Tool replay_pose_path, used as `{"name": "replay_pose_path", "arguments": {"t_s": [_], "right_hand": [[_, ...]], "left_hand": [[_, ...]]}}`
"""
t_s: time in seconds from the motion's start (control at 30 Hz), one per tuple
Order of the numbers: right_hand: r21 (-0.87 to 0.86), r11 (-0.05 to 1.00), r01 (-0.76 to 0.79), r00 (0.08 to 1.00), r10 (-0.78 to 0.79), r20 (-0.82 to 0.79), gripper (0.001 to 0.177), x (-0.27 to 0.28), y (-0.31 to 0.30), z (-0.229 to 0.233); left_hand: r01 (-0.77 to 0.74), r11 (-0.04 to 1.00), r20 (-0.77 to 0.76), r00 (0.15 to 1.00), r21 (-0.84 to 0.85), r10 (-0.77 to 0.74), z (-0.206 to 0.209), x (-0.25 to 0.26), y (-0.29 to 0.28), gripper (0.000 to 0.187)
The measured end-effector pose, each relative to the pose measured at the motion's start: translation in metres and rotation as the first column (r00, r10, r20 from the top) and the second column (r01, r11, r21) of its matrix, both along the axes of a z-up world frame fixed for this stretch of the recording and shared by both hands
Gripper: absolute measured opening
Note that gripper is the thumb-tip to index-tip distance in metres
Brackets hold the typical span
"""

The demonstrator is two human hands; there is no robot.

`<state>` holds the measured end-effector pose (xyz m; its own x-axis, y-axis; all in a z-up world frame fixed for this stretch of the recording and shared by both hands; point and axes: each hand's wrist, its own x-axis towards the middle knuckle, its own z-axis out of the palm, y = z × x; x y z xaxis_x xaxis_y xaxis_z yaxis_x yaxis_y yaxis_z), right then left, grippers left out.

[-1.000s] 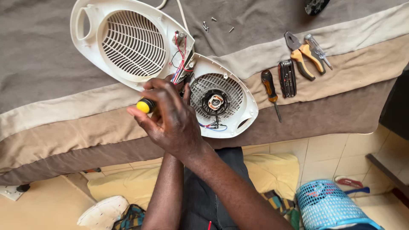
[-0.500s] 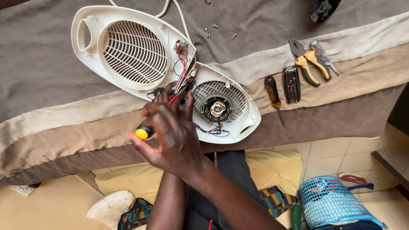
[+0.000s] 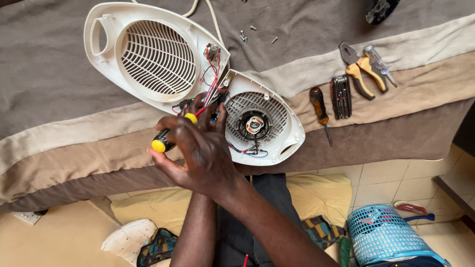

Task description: The person disassembles a white electric fan on a bed, removes the fan blade, and manipulates internal wiring and components using a screwdriver and pliers. They then reattach the fan blade and continue adjusting internal parts.

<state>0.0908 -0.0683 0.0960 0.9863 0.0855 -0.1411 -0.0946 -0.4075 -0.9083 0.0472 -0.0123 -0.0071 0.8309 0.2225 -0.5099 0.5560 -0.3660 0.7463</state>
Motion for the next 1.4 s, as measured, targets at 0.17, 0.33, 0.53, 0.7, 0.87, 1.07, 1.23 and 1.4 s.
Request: {"name": "replay_pose_path", "arguments": {"t_s": [0.17,0.33,0.53,0.7,0.87,1.07,1.23,1.4], "right_hand": [[-0.113,0.989,-0.092,0.994,0.098,0.054,0.028,0.001,-0.002,0.007],[0.029,0.968,-0.248,0.967,0.246,0.066,0.025,0.002,-0.024,0.01],[-0.155,0.903,-0.401,0.879,0.427,0.21,0.031,0.037,-0.025,0.006],[-0.288,0.699,-0.654,0.666,0.713,0.217,0.023,0.064,-0.037,0.021],[-0.546,0.551,-0.631,0.502,0.827,0.254,0.019,0.069,-0.053,0.031],[-0.807,0.422,-0.412,0.368,0.888,0.276,0.027,0.05,-0.032,0.031],[-0.758,0.255,-0.601,0.285,0.954,0.095,0.034,0.058,-0.025,0.05],[-0.82,0.149,-0.553,0.455,0.878,-0.147,0.027,0.042,-0.012,0.045]], "left_hand": [[0.016,1.0,-0.007,1.0,0.001,-0.016,0.013,-0.008,0.0,0.054],[0.123,0.99,0.06,0.99,0.069,-0.127,-0.013,-0.013,0.009,0.055],[0.088,0.892,0.359,0.895,0.443,-0.267,-0.054,-0.029,0.02,0.058],[0.087,0.867,0.386,0.87,0.49,-0.306,-0.068,-0.035,0.026,0.017],[0.07,0.915,0.436,0.863,0.398,-0.256,-0.064,-0.036,0.03,0.015],[0.034,0.9,0.473,0.842,0.434,-0.259,-0.065,-0.037,0.028,0.015],[0.009,0.895,0.503,0.824,0.446,-0.259,-0.078,-0.044,0.027,0.014],[-0.024,0.885,0.503,0.83,0.466,-0.242,-0.099,-0.044,0.02,0.011]]}}
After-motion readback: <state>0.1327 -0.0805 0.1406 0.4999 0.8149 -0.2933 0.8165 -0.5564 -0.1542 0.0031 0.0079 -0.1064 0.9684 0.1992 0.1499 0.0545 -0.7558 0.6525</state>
